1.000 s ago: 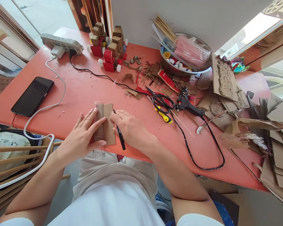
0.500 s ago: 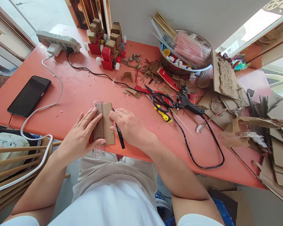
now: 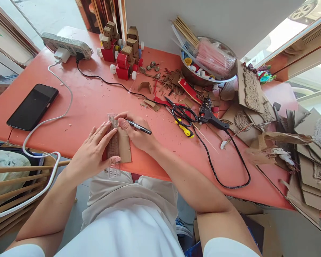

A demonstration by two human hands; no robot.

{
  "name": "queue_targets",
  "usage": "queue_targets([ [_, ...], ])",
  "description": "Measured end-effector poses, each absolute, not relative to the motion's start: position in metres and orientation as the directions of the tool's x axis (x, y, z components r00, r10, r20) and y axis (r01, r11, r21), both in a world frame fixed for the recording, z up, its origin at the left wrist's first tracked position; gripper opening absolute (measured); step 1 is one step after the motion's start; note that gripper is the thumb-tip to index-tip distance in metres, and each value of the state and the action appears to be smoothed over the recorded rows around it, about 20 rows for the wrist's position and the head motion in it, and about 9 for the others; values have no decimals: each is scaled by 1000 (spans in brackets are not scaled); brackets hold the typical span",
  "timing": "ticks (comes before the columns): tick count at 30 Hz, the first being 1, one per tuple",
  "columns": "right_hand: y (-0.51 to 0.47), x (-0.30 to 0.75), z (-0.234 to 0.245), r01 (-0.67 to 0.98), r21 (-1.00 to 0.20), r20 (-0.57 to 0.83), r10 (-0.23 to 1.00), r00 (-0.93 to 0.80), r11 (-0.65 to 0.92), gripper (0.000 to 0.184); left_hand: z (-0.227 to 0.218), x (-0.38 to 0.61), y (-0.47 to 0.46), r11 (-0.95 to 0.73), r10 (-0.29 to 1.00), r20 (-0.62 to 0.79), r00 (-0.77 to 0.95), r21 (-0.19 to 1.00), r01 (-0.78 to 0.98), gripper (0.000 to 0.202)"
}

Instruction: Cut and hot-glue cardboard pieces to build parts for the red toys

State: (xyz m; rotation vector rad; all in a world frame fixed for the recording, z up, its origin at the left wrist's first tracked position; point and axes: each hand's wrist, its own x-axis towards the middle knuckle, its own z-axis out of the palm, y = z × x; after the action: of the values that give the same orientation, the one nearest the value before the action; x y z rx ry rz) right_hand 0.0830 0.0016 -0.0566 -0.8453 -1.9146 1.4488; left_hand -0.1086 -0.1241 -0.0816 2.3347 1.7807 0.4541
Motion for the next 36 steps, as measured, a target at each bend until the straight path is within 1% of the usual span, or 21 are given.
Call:
queue_targets([
  [3,3,82,-59,160,-967,55,774,-630,198,47,-82,-109,-124,-282,958,141,249,318,905,81],
  [7,6,81,-58,162,-970,33,759,-650,181,42,-81,-110,-123,-291,956,145,257,325,900,79],
  [10,12,78,-55,151,-983,-16,763,-647,108,36,-79,-110,-122,-290,956,134,260,329,899,78],
  [13,19,73,-52,162,-985,-50,786,-616,65,18,-79,-109,-122,-296,955,132,267,331,896,78],
  [15,23,68,-50,197,-974,-22,815,-580,113,7,-78,-108,-122,-304,952,143,271,330,894,80],
  [18,27,60,-49,249,-952,10,836,-548,175,12,-77,-106,-122,-295,954,140,263,324,899,82],
  [23,30,57,-51,243,-956,2,829,-559,166,17,-78,-106,-123,-303,951,154,267,320,898,83],
  [29,32,57,-49,279,-933,31,821,-570,229,17,-78,-106,-125,-317,946,171,275,313,895,84],
  [36,32,55,-45,318,-914,26,817,-576,253,15,-78,-106,-125,-329,941,186,283,303,895,84],
])
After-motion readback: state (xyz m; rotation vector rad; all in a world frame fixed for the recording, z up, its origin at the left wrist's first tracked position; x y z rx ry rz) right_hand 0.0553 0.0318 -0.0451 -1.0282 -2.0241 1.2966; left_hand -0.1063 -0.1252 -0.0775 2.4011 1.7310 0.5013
